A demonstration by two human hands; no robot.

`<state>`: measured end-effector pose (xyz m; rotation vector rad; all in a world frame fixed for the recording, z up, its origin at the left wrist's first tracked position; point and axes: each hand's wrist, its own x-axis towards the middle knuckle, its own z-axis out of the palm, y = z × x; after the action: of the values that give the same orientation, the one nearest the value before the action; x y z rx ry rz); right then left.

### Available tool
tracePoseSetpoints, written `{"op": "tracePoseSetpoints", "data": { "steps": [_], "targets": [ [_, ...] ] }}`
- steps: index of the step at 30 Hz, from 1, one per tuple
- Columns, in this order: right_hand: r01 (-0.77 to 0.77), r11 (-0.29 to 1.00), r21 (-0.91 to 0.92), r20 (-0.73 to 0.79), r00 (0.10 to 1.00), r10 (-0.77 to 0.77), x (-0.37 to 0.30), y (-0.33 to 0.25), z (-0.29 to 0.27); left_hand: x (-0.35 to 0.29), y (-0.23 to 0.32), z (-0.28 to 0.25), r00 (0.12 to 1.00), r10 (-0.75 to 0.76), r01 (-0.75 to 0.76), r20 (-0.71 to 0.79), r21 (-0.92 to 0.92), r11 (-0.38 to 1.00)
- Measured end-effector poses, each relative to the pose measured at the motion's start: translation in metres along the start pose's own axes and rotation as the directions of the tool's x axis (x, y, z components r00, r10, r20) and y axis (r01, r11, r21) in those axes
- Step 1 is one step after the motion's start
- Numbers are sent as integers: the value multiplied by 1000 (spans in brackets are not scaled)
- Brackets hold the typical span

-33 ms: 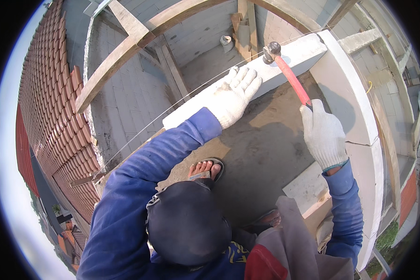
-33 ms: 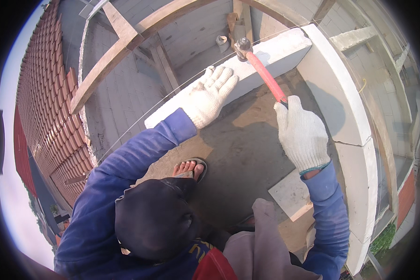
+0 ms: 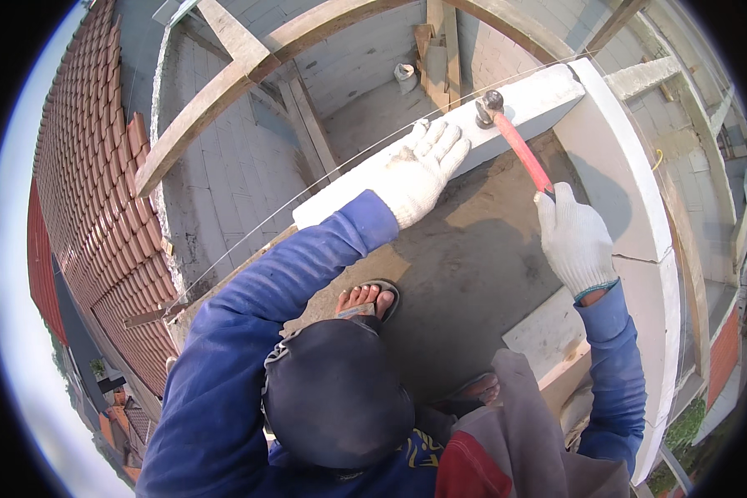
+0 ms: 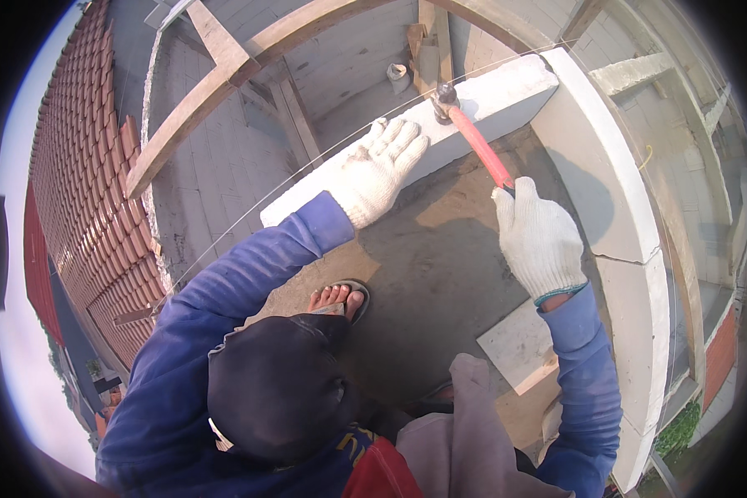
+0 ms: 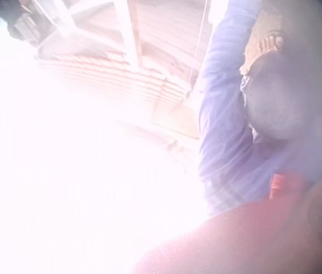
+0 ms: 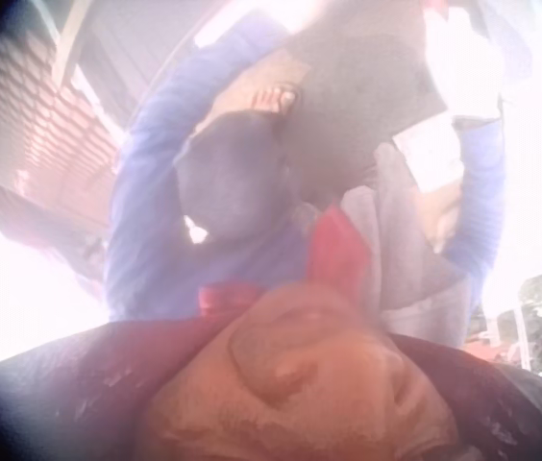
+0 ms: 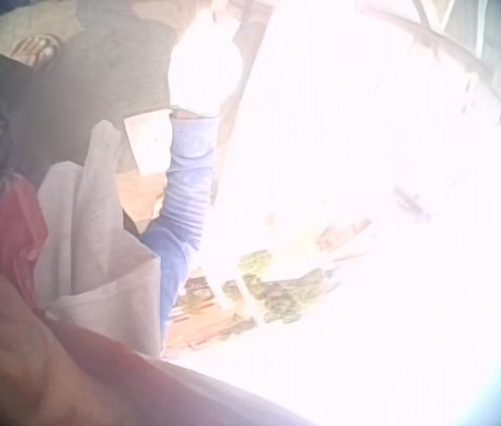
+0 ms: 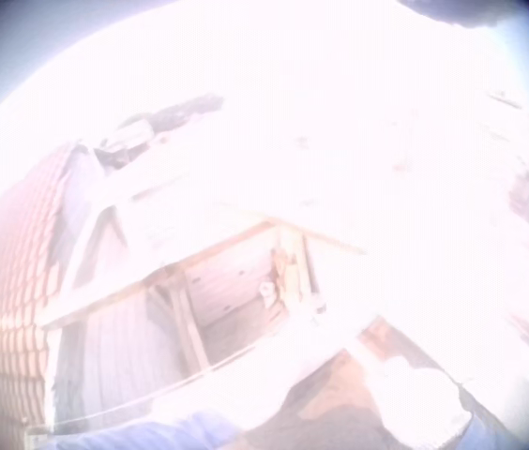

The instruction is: The person scoops mortar from a bucket with a trowel, spreads it on a concrete ledge, places a white concrete block, and taps it into position with a hammer. The person repeats this process for additional blocks along the ledge.

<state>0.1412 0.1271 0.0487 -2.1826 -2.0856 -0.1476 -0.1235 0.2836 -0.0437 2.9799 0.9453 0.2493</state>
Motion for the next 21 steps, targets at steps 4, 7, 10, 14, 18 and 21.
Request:
{"op": "tracePoseSetpoints", "data": {
  "steps": [4,7,10,14,18,21],
  "targets": [
    [187,977,100,-44,982,-184,19,-21,-29,2,14,16,989,-128,131,-79,45,990],
    [-28,943,331,142,990,-21,13,-70,-61,0,21,35,950,-241,226,-201,-92,970],
    [31,937,347,259,957,-128,6,-118,-78,6,27,24,950,-240,149,-201,-387,910],
    [162,889,429,311,897,-314,11,-163,-57,2,20,32,896,-139,106,-422,-101,989],
    [248,885,395,251,897,-363,14,-160,-18,22,31,39,814,-162,93,-558,-150,984],
    [262,883,391,245,895,-373,19,-171,-43,27,33,65,726,-306,195,-616,-243,950]
  ]
}}
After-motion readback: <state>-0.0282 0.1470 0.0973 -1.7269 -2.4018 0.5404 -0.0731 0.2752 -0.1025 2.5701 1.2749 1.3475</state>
